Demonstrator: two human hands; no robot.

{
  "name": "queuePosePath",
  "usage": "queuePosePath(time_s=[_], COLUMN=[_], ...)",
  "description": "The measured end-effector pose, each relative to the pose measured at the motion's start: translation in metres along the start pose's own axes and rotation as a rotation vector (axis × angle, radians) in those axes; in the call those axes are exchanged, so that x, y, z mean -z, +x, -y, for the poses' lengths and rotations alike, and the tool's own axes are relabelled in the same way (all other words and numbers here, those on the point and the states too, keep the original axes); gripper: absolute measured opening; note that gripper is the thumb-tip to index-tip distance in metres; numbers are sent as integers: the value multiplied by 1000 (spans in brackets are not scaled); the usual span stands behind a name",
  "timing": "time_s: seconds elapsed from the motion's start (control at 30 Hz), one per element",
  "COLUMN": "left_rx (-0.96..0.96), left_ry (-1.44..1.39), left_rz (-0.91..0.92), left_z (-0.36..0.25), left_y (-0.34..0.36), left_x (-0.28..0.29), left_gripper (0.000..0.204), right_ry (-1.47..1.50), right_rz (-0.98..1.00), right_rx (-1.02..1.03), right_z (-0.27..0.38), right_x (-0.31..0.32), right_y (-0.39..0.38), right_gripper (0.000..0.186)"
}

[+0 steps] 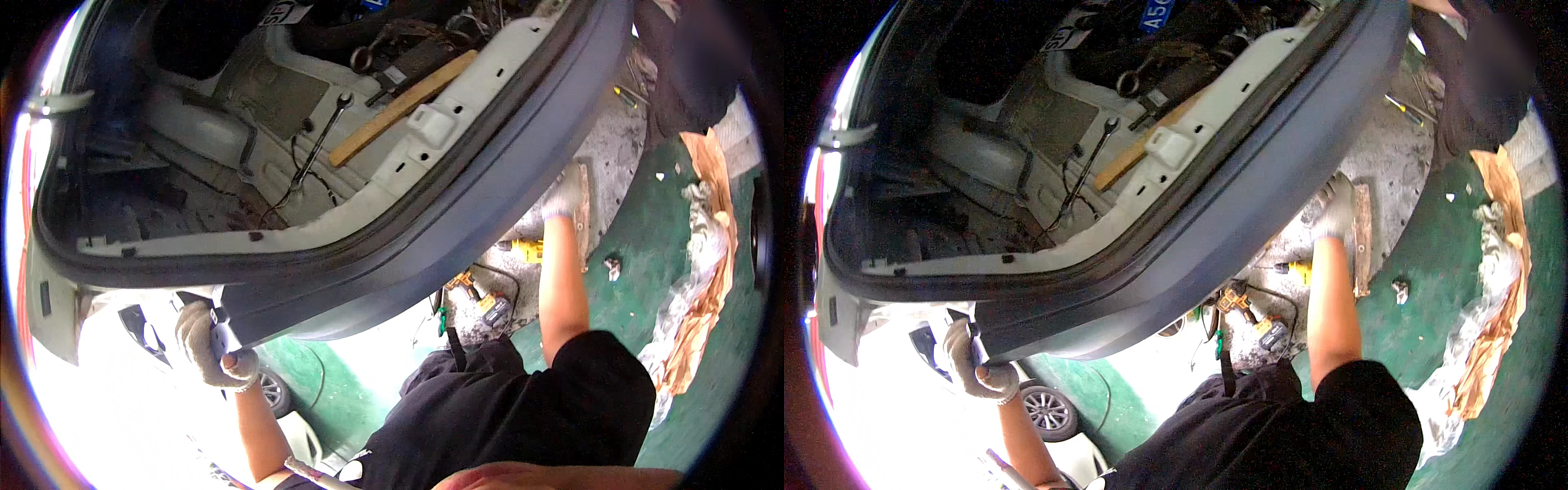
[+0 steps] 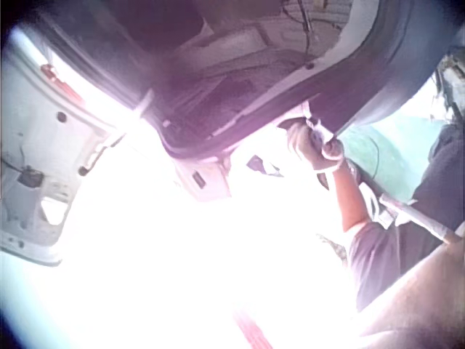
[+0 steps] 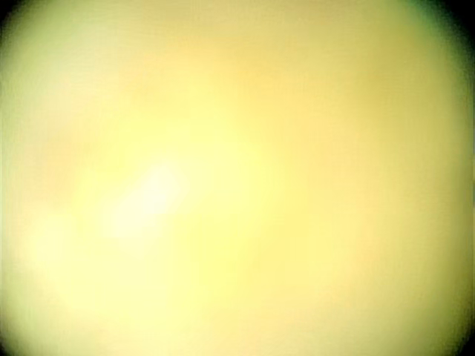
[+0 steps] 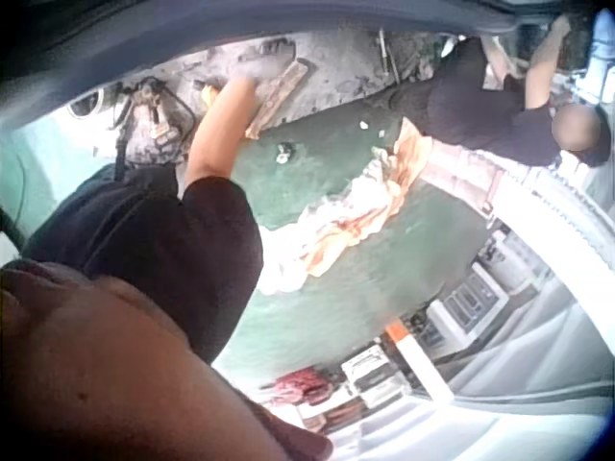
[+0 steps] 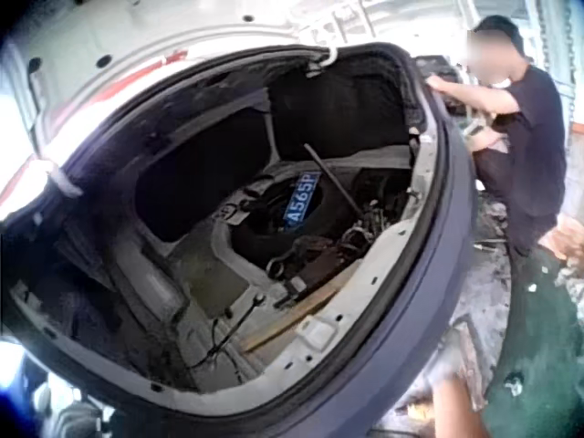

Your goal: The person uses a yellow power drill to fasten screws into the rear bumper area of a white car. After securing fasteners, the person aligns and fits a black plastic bumper trim piece along the lower edge of the bumper, pressing it into place.

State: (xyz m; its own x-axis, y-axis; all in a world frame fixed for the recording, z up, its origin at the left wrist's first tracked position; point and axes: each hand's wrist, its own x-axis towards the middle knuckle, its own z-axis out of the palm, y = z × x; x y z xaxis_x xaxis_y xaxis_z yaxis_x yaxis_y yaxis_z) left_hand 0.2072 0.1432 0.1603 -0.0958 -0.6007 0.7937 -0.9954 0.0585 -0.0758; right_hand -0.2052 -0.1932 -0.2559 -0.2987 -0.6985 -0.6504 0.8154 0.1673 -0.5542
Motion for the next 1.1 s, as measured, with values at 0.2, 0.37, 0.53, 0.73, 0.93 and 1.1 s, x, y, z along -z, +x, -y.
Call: queuePosePath(time_s=[0.2, 0.37, 0.53, 0.73, 0.93, 1.1], left_rx=[-25, -43, -64, 4, -31, -67], left_ry=[12, 33, 52, 3, -11, 11], left_rz=[-20, 33, -71, -29, -52, -63], left_z=[2, -3, 5, 3, -2, 1], left_y=[-5, 6, 7, 8, 10, 3], left_x=[10, 16, 18, 24, 21, 26], left_gripper=[65, 55, 44, 39, 39, 39], right_ry=[-474, -1039, -1059, -1107, -1193, -1204], right_rz=[472, 632, 725, 745, 406, 567], right_rx=[1194, 1665, 1769, 1638, 1831, 1779], right_z=[78, 76, 74, 74, 35, 41], right_x=[-72, -139, -141, -108, -104, -110], right_y=[-220, -306, -311, -338, -318, -342], right_gripper=[31, 22, 22, 34, 39, 46])
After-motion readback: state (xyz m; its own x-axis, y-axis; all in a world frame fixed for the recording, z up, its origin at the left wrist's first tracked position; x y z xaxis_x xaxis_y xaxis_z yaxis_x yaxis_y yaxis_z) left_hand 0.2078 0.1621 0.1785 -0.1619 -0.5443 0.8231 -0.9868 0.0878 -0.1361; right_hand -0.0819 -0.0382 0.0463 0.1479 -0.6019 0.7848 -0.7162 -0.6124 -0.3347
